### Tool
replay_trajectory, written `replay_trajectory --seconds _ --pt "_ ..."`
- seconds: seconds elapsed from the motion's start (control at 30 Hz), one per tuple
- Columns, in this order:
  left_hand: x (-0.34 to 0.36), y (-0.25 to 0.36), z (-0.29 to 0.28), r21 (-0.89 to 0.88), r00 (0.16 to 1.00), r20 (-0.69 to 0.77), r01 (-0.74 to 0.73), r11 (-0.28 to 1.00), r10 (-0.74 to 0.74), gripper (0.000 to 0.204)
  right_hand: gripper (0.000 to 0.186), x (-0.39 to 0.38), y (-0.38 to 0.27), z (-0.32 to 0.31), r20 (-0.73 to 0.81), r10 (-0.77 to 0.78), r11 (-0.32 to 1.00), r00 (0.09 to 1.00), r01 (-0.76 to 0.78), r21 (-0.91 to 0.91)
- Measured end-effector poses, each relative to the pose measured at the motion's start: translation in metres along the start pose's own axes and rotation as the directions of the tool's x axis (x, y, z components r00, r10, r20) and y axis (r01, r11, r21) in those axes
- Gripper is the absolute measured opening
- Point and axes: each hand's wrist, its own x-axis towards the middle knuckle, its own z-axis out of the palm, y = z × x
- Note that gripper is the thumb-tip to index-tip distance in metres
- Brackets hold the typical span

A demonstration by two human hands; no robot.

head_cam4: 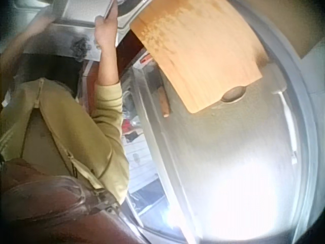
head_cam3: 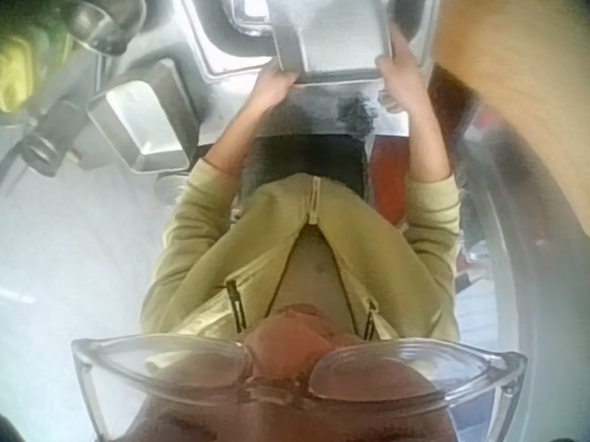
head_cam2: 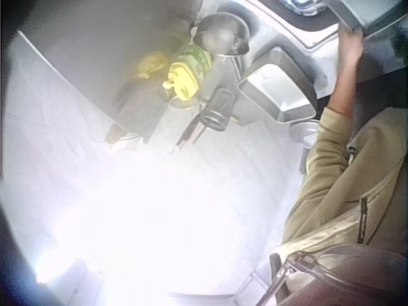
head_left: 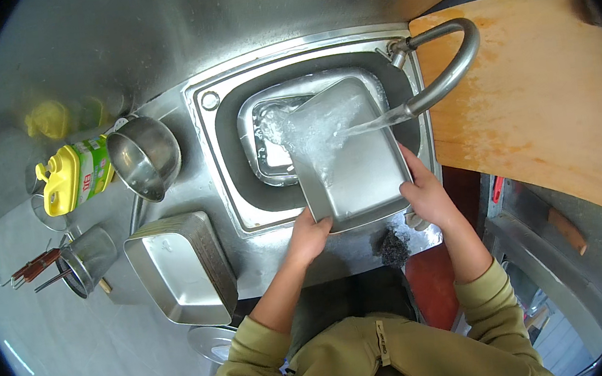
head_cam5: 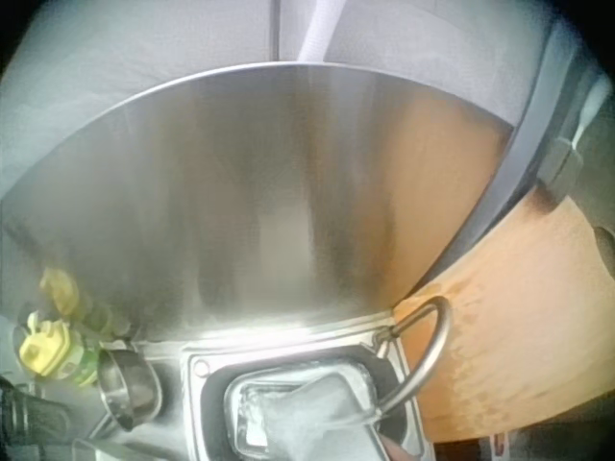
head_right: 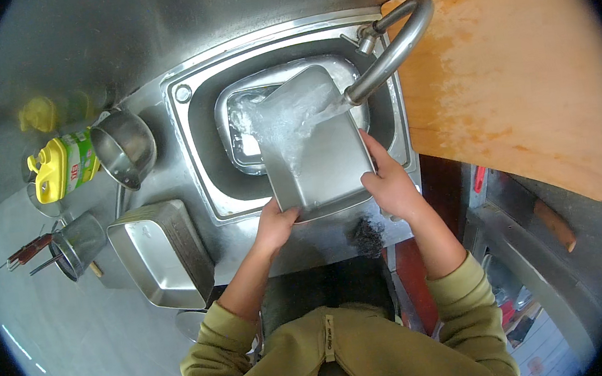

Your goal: The person scrubs multiple rectangular stainless steel trays with a sponge and rinses them under running water in a sink. They handle each tray one at a time, scrubbing the interior and exterior surfaces, rinsing, and briefly inspecting before placing them aside.

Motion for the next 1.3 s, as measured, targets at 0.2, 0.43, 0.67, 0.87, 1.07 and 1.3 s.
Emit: replay_trajectory --seconds 0.2,0.43,0.67,0.87,1.07,1.3 --pt "0.059 0.003 0.011 0.426 0.964 -0.086 -0.192 0.884 0.251 0.021 0.074 -0.008 -0.014 -0.005 -0.16 -0.252 0.961 0.954 0.228 -0.155" --pt "0.116 0.023 0.023 -0.263 0.95 -0.24 -0.261 0.929 0.2 0.018 0.07 0.039 0.019 -0.005 -0.156 -0.393 0.92 0.906 0.388 -0.061" --pt "0.099 0.056 -0.014 0.134 0.755 -0.416 -0.501 0.855 0.507 0.026 0.024 0.105 0.061 0.02 -0.327 -0.105 0.981 0.939 0.152 0.122" --pt "0.059 0.056 -0.037 0.397 0.675 -0.381 -0.498 0.771 0.632 0.055 0.017 0.128 0.088 0.069 -0.313 -0.005 0.896 0.95 0.143 0.421" --pt "0.039 0.047 -0.047 0.343 0.728 -0.369 -0.471 0.813 0.578 0.067 0.033 0.125 0.092 0.084 -0.144 0.249 0.888 0.958 -0.167 0.428" --pt "0.017 0.037 -0.048 0.217 0.795 -0.34 -0.453 0.865 0.502 0.065 0.034 0.092 0.087 0.074 -0.089 0.173 0.944 0.981 -0.139 0.3"
